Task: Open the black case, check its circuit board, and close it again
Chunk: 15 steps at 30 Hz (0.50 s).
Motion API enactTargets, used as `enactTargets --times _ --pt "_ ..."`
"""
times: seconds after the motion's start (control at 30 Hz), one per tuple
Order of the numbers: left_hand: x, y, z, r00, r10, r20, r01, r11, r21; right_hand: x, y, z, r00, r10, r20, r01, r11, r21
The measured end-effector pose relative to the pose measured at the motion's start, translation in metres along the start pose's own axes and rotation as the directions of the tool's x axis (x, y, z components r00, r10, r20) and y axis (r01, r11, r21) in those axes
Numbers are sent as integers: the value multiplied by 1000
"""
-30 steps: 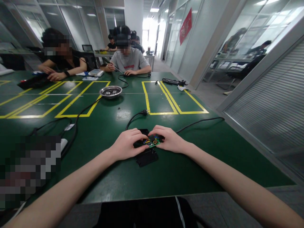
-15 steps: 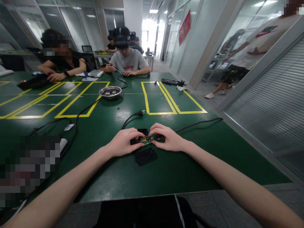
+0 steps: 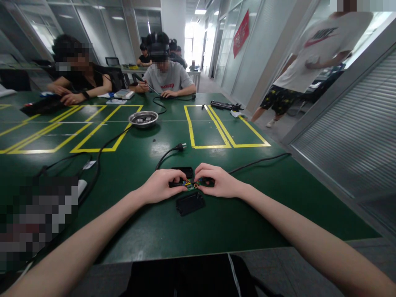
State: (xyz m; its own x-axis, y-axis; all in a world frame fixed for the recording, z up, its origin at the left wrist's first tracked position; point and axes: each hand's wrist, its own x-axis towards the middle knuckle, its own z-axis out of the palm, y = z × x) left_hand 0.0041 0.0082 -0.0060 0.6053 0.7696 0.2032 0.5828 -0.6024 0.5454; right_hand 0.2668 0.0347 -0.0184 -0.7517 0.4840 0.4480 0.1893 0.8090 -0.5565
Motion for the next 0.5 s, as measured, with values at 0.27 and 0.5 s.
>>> enactTargets --times 0.27,0.5 --pt "0 -3 -2 1000 -8 5 8 1000 -12 1 -2 4 1000 16 7 -15 999 -30" --pt "0 -4 -2 999 52 -6 -52 999 12 2 -3 4 1000 11 -18 -12 1000 -22"
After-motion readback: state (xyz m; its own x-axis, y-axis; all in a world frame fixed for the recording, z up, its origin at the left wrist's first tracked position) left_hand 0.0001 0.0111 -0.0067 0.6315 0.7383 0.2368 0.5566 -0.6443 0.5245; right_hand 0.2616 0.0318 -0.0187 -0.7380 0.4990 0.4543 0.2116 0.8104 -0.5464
